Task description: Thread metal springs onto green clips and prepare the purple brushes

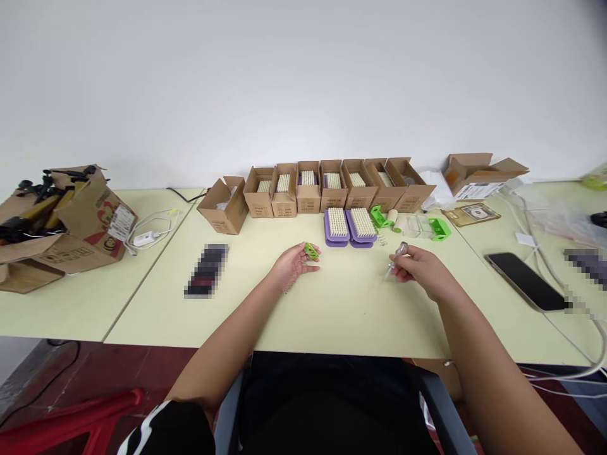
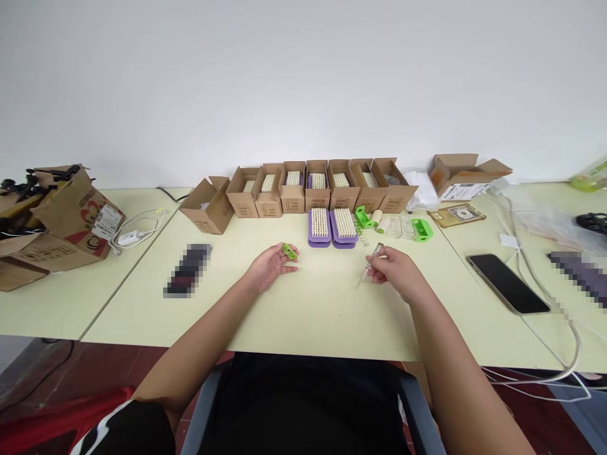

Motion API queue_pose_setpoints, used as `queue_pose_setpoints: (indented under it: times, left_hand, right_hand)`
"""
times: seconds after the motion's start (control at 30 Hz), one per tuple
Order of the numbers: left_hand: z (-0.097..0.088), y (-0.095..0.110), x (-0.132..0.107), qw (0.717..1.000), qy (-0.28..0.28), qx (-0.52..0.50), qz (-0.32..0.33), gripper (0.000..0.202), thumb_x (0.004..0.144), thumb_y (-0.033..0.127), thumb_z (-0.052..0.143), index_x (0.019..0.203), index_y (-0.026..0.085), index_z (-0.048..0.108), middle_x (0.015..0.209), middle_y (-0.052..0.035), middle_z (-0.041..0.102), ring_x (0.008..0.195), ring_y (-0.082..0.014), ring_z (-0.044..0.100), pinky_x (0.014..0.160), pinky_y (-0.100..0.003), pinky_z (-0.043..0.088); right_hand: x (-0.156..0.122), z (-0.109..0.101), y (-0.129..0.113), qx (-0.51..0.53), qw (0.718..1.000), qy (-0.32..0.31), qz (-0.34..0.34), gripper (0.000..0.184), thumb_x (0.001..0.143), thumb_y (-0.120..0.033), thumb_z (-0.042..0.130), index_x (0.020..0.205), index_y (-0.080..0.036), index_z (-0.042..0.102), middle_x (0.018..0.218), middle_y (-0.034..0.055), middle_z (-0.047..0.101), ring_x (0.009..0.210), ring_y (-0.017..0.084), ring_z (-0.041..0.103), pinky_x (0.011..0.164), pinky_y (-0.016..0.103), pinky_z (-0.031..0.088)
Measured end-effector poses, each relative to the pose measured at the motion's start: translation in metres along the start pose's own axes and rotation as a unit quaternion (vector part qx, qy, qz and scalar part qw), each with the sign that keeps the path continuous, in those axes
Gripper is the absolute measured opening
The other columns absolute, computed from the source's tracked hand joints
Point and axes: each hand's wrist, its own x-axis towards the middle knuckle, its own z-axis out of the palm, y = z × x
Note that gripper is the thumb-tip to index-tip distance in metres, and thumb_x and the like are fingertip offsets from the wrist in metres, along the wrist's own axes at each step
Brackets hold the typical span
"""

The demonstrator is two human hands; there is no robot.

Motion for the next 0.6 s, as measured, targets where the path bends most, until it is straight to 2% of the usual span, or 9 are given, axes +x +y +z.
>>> queue_pose_setpoints:
  times: [0.1,0.2,0.3,0.37,0.47,0.6]
  left_hand:
    - [0.001,0.001,0.0,1.0,0.014,-0.018,-0.002,0.033,0.099,0.045,0.061,0.11,0.017,0.074,0.124,-0.0138,0.068,0.11,-0.0243,0.065,0.09,-0.041,0.063]
    - [0.001,0.002,0.0,0.999,0.029,-0.031,-0.003,0.03,0.099,0.044,0.062,0.11,0.018,0.072,0.126,-0.0126,0.068,0.112,-0.0246,0.065,0.088,-0.04,0.064]
    - [0.0,0.001,0.001,0.999,0.038,-0.033,0.003,0.03,0.099,0.044,0.063,0.113,0.019,0.072,0.126,-0.012,0.069,0.111,-0.0239,0.067,0.085,-0.037,0.064]
    - [-0.001,-0.001,0.001,0.999,0.037,-0.031,0.012,0.032,0.1,0.045,0.064,0.116,0.019,0.072,0.125,-0.0123,0.07,0.11,-0.0239,0.068,0.084,-0.036,0.063]
    - [-0.002,-0.003,0.002,0.999,0.039,-0.022,0.016,0.035,0.1,0.044,0.065,0.122,0.017,0.073,0.122,-0.0136,0.071,0.108,-0.024,0.07,0.086,-0.036,0.063]
    - [-0.001,-0.005,0.004,0.999,0.045,-0.008,0.01,0.04,0.1,0.044,0.067,0.127,0.015,0.073,0.124,-0.0166,0.073,0.106,-0.0254,0.073,0.089,-0.039,0.062]
  right_hand:
    - [-0.017,0.033,-0.025,0.122,0.99,-0.005,-0.075,0.048,0.078,-0.059,0.087,0.095,-0.023,0.06,0.083,0.0072,0.078,0.067,0.021,0.072,0.069,0.035,0.061]
    - [-0.02,0.077,-0.049,0.172,0.974,-0.015,-0.145,0.045,0.081,-0.06,0.085,0.098,-0.022,0.067,0.086,0.0075,0.078,0.073,0.021,0.074,0.073,0.036,0.062]
    - [-0.016,0.119,-0.058,0.194,0.96,-0.001,-0.2,0.041,0.087,-0.059,0.08,0.102,-0.022,0.072,0.092,0.0068,0.078,0.076,0.02,0.074,0.077,0.037,0.062]
    - [-0.013,0.138,-0.055,0.201,0.952,0.018,-0.23,0.037,0.089,-0.057,0.079,0.106,-0.024,0.074,0.098,0.006,0.078,0.081,0.02,0.075,0.083,0.039,0.063]
    - [-0.011,0.15,-0.045,0.185,0.945,0.041,-0.266,0.031,0.092,-0.053,0.077,0.108,-0.026,0.075,0.105,0.0054,0.076,0.086,0.021,0.076,0.086,0.04,0.062]
    - [-0.01,0.149,-0.032,0.163,0.948,0.038,-0.27,0.029,0.094,-0.051,0.075,0.11,-0.026,0.075,0.108,0.0053,0.075,0.083,0.021,0.076,0.082,0.039,0.062]
